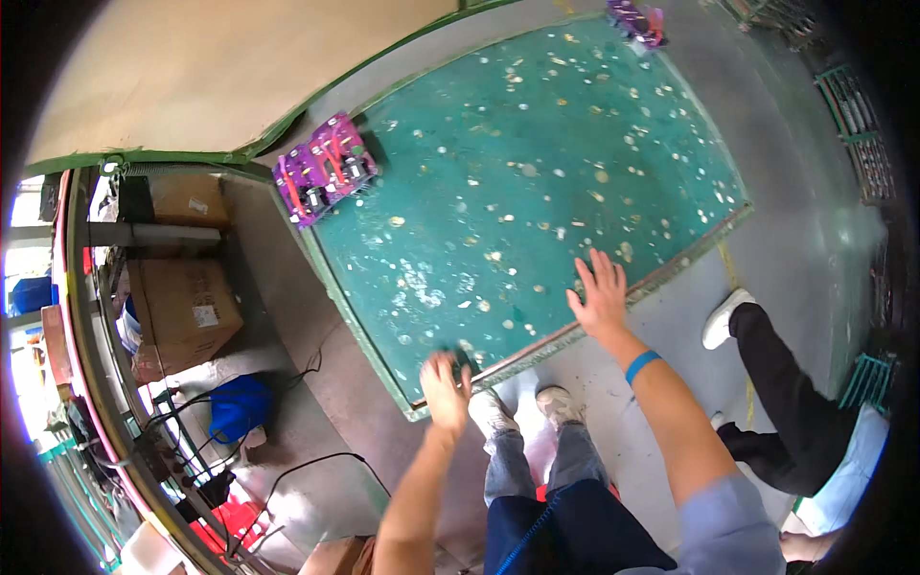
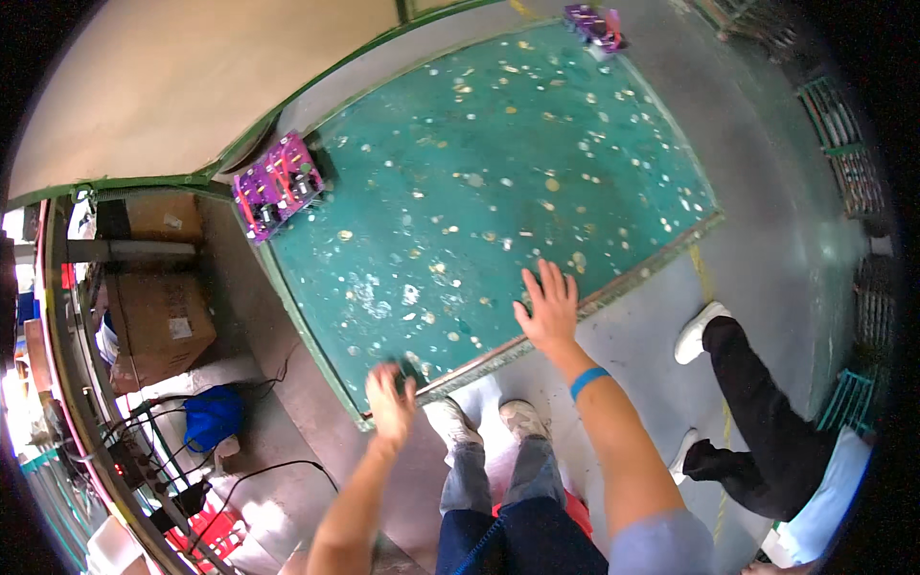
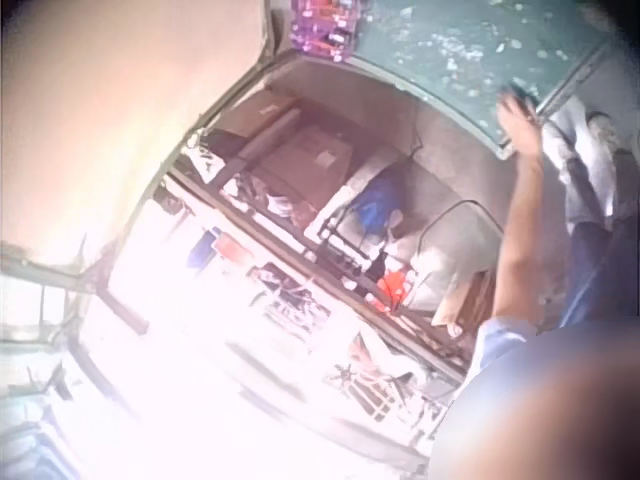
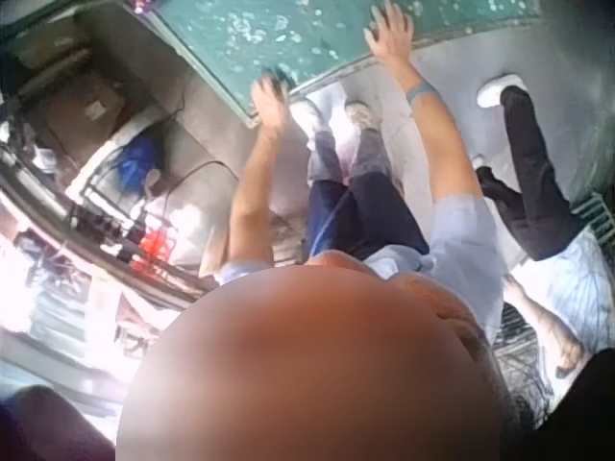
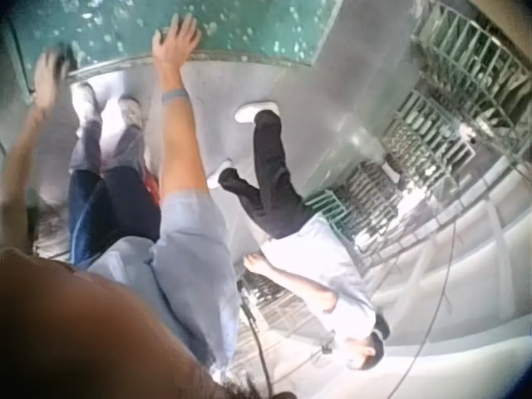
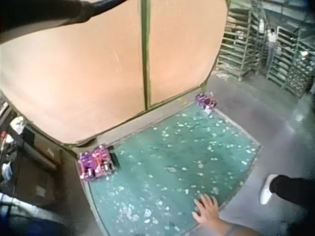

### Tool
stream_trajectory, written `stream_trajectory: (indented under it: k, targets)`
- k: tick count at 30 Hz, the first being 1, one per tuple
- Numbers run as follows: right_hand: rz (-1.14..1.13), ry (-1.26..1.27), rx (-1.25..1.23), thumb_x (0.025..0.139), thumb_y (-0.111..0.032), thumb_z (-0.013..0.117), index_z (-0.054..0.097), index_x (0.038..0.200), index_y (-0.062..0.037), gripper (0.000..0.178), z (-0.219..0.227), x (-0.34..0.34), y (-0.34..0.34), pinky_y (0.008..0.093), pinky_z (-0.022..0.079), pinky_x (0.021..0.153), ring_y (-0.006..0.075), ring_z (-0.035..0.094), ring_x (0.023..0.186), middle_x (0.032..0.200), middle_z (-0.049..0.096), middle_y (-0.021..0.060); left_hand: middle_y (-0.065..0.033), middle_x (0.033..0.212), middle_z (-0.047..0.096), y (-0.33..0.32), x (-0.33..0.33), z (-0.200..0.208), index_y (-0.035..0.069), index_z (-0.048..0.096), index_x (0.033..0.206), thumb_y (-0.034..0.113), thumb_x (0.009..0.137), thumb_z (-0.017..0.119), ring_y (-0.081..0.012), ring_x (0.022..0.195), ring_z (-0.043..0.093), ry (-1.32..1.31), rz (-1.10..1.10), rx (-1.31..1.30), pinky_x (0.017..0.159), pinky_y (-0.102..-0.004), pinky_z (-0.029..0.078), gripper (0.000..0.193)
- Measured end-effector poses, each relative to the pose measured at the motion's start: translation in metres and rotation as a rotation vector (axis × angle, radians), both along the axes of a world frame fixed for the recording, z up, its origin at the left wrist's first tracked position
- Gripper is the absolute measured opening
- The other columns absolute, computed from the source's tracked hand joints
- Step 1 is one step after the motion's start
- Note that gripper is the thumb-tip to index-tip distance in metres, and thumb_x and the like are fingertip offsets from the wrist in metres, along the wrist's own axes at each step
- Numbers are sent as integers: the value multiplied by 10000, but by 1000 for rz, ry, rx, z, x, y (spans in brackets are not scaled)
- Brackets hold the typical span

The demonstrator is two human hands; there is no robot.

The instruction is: The person assembles purple circuit boards by attaching cylindrical components and securing them with pink zip ties. They handle the boards one at a time, moving them between a green workbench and a large metal tray, and occasionally interact with a coworker to organize the finished units.

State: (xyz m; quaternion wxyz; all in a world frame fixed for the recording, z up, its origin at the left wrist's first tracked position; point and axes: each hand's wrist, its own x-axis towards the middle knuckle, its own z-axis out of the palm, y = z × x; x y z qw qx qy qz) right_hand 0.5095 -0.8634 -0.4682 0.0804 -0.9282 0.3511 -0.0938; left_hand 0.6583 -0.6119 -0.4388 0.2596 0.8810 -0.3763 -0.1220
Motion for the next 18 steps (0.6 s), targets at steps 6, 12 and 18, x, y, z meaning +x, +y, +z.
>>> stream_trajectory:
  k: [6, 12, 18]
  targets:
    - [-6, 1, 13, 707, -362, 617, 457, 1205, -120, 576, -5, 0, 2, 510, 237, 964, 292, 304, 1212, 1296, 354, 146, -216, 978, 507, 92, -195, 57, 15, 497, 981, 139, 717, 635, -386, 909, 485, 467, 0, 138, 781, -450, 394, 323]
    - [285, -96, 158, 731, -307, 601, 476, 1161, -53, 515, 21, -31, 77, 510, 233, 969, 310, 367, 1152, 1218, 410, 162, -178, 1037, 520, 260, -324, 37, 92, 509, 1106, 432, 742, 558, -349, 1001, 485, 445, -451, 670, 820, -461, 401, 500]
    - [991, 367, 1085, 767, -353, 547, 572, 989, -104, 334, 82, -192, 246, 486, 311, 905, 262, 432, 1084, 1094, 506, 108, -177, 1146, 478, 244, -328, 87, 117, 410, 1226, 404, 737, 574, -327, 1083, 442, 485, 244, 634, 908, -450, 368, 590]
